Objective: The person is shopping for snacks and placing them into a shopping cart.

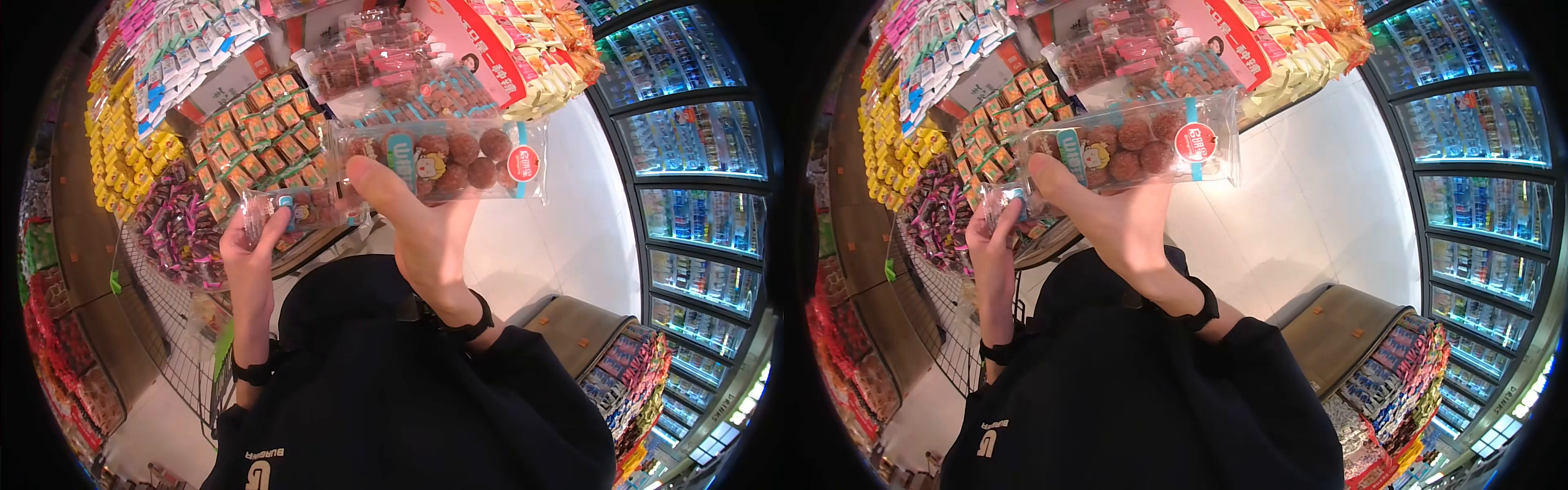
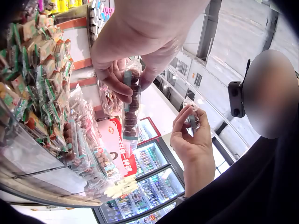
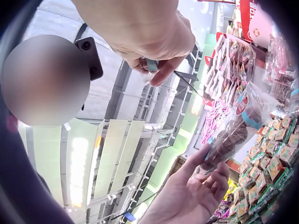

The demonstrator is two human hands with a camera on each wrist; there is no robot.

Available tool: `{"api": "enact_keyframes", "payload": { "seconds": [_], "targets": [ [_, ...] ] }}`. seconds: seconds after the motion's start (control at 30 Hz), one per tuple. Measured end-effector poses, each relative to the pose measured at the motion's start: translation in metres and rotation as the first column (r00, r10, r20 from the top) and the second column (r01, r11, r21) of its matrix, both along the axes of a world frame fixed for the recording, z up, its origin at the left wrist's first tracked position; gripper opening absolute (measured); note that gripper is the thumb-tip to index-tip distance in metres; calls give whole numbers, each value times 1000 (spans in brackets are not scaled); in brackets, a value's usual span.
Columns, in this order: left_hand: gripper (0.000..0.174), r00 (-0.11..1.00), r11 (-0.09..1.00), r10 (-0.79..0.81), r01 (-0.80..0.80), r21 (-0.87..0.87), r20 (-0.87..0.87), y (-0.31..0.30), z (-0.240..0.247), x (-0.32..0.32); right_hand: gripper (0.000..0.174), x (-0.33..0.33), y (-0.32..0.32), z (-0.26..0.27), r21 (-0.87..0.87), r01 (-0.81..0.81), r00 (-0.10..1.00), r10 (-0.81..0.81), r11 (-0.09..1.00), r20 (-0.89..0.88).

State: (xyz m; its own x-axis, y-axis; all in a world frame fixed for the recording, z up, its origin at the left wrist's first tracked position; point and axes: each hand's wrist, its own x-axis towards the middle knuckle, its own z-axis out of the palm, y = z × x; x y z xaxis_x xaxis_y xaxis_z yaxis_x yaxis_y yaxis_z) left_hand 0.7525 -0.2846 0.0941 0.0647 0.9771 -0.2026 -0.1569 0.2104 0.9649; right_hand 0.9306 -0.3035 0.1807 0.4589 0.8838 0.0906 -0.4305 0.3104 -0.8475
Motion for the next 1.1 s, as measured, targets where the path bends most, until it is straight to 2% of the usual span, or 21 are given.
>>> {"api": "enact_keyframes", "payload": {
  "seconds": [0.13,0.3,0.5,0.6,0.7,0.77,0.83,0.9,0.97,1.03,1.07,1.1],
  "targets": [
    [20,1000,1000,-6,6,3,2,0,-1,1,39,-4,-1,1,11,42,997,-41,999,-67],
    [20,1000,1000,-10,10,0,-3,1,-1,2,42,5,-2,-3,-143,-71,997,70,987,-15],
    [17,999,1000,-16,16,6,30,1,-2,2,45,6,1,-8,-115,-42,999,45,993,24],
    [18,1000,1000,-13,13,-3,28,2,0,3,45,8,1,-6,-151,-75,997,73,986,-16],
    [21,1000,1000,-24,24,-14,9,2,-1,3,46,7,0,-8,-152,-35,999,29,988,-41],
    [21,1000,1000,-22,22,-18,1,2,0,3,41,8,1,-12,-72,-7,999,10,997,31],
    [19,1000,999,17,-16,-29,15,2,0,4,39,17,2,-21,-106,-52,984,69,993,162],
    [19,999,999,30,-30,-37,23,3,-3,3,40,43,2,-46,-269,-137,915,226,953,334],
    [20,1000,999,16,-15,-46,24,3,-6,-1,38,65,1,-79,-292,-141,922,233,946,308],
    [20,999,998,33,-32,-50,20,4,-3,2,30,85,4,-102,-296,47,813,136,954,566],
    [20,999,998,30,-29,-51,19,4,-1,3,35,93,5,-103,-229,178,623,70,957,779],
    [20,999,998,26,-25,-53,18,4,0,3,36,101,7,-105,-205,228,498,67,952,864]
  ]
}}
